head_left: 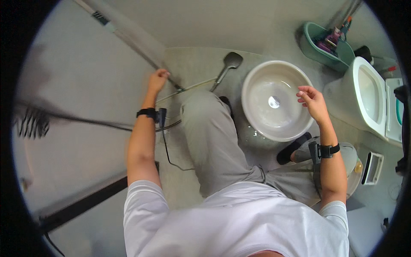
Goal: The person washes a black garment by hand in a white basin filled with soapy water. They repeatedly submerge, agitate, and wring the fabric, then drain the soapy water into a toilet and refill the basin with clean water from a handheld shower head to rinse the garment.
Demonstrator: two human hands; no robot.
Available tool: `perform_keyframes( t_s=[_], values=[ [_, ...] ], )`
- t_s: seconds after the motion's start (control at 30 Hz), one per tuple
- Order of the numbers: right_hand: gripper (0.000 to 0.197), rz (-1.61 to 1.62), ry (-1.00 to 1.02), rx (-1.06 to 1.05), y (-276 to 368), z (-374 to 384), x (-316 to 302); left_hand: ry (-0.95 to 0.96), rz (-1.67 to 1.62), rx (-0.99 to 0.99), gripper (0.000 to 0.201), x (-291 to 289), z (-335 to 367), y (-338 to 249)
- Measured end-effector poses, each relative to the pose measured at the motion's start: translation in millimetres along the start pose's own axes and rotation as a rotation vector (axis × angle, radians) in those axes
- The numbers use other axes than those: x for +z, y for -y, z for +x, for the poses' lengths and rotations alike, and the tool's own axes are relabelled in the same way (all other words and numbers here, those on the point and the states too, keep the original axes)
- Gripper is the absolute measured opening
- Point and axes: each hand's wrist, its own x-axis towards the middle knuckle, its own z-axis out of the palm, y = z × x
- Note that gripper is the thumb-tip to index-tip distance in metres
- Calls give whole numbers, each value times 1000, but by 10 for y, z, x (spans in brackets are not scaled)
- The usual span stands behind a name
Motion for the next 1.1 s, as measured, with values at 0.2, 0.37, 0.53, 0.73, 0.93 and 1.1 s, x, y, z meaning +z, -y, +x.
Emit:
perform_keyframes(
  t_s=[0.2,0.37,0.53,0.73,0.93,1.1],
  values=[
    [27,-78,-74,233,-148,-171,-77,433,331,77,57,2366,-200,154],
    [27,-101,-51,289,-275,-104,-243,431,494,-141,60,3203,-20,17],
    [26,-109,-41,271,-325,86,-206,417,561,-13,56,3278,96,25],
    [28,-194,-44,119,-107,193,-266,363,383,63,53,2896,161,-33],
    [39,-412,-85,-217,210,125,-343,351,338,318,50,1703,171,-642],
    [78,-667,-138,-650,266,85,-131,454,327,641,46,548,112,-2013]
  ],
)
